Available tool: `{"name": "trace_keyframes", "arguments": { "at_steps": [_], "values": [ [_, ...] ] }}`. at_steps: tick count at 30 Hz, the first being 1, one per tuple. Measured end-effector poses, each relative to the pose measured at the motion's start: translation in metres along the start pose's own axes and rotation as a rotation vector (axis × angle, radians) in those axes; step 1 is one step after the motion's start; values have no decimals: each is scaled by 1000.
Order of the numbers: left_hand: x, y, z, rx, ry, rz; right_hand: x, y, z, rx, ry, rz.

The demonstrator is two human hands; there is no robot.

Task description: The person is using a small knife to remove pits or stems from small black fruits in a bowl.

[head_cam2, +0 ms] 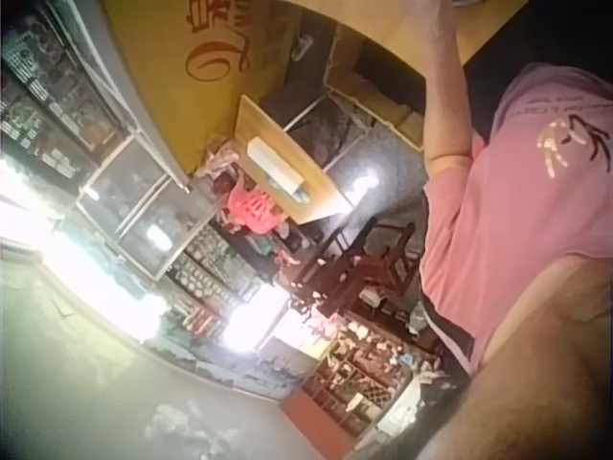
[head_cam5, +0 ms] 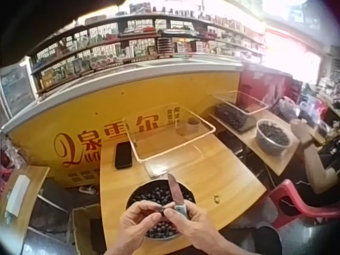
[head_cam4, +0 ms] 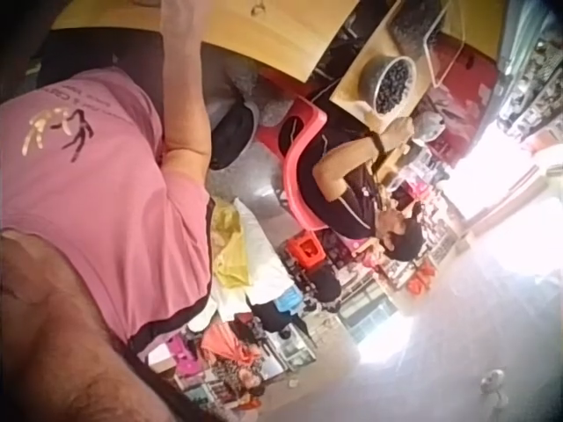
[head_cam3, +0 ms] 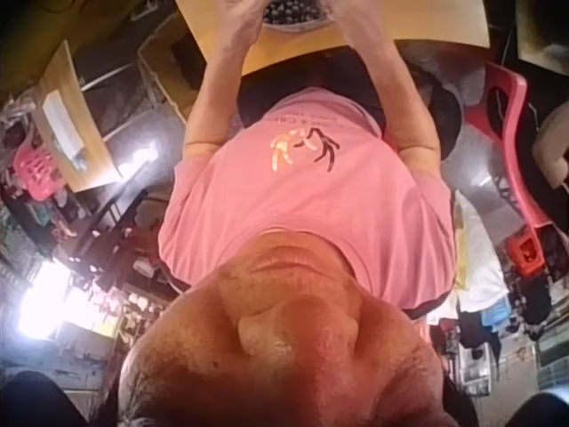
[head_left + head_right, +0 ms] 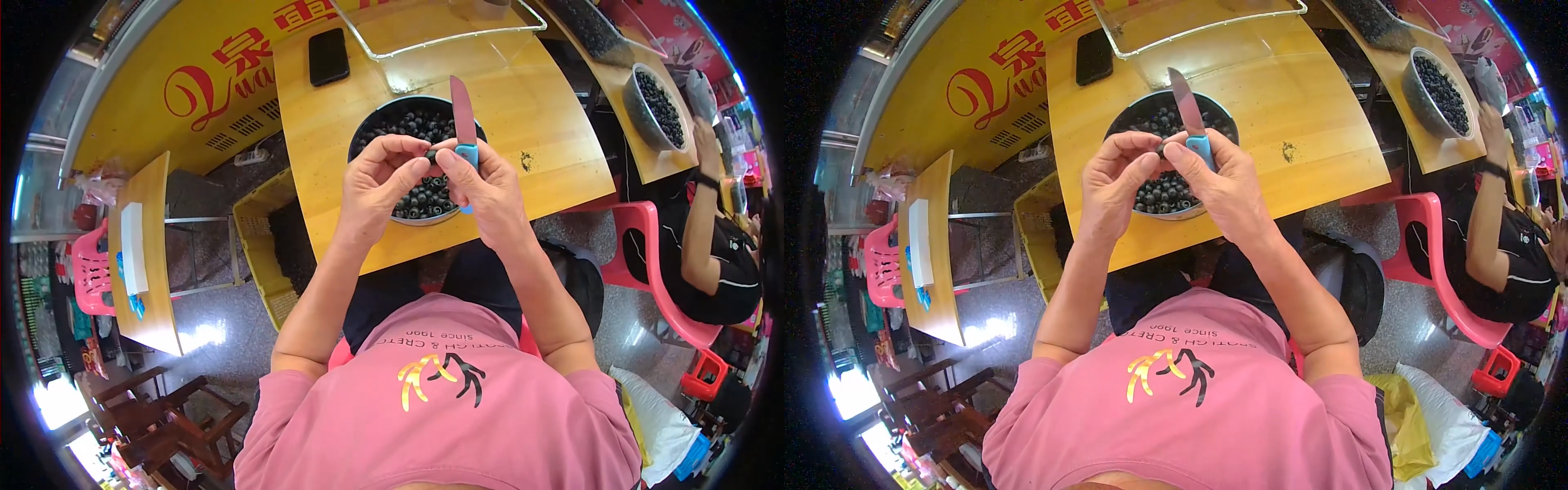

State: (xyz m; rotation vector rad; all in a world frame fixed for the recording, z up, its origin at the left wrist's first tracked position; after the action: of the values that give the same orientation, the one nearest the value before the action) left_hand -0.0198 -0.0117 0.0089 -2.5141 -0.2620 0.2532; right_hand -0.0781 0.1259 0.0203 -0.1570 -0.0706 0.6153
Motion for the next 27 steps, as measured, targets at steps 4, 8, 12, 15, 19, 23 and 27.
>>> {"name": "trace_keyframes", "arguments": {
  "at_steps": [4,8,12,15,19,23,27],
  "values": [
    [2,-5,5,-39,-82,-33,-2,4,-11,-84,-72,7],
    [3,-2,2,-182,-216,-30,0,-1,-14,-198,-168,39],
    [4,-7,-15,-675,-379,49,-1,1,-10,26,-137,-15],
    [4,-18,-23,-802,-400,110,-1,0,-10,24,-145,-1],
    [6,-15,-14,-764,-381,25,-1,-2,-14,-113,-144,19],
    [8,-9,-3,-649,-366,-11,1,-7,-12,-261,-196,26],
    [3,-7,-10,-669,-359,29,-1,-2,-13,-110,-151,57]
  ]
}}
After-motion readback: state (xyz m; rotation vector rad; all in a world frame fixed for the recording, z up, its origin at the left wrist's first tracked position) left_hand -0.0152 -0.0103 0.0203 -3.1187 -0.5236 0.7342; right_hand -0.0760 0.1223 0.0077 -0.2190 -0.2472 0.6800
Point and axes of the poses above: each hand's wrist, its own x-axis away from the middle knuckle, its own y-axis out of the back of the hand, z = x × y, the point moved 4 cm from there along -x, towards the middle knuckle, and after that the axes turned 11 degrees about x, right-handed, at the moved point
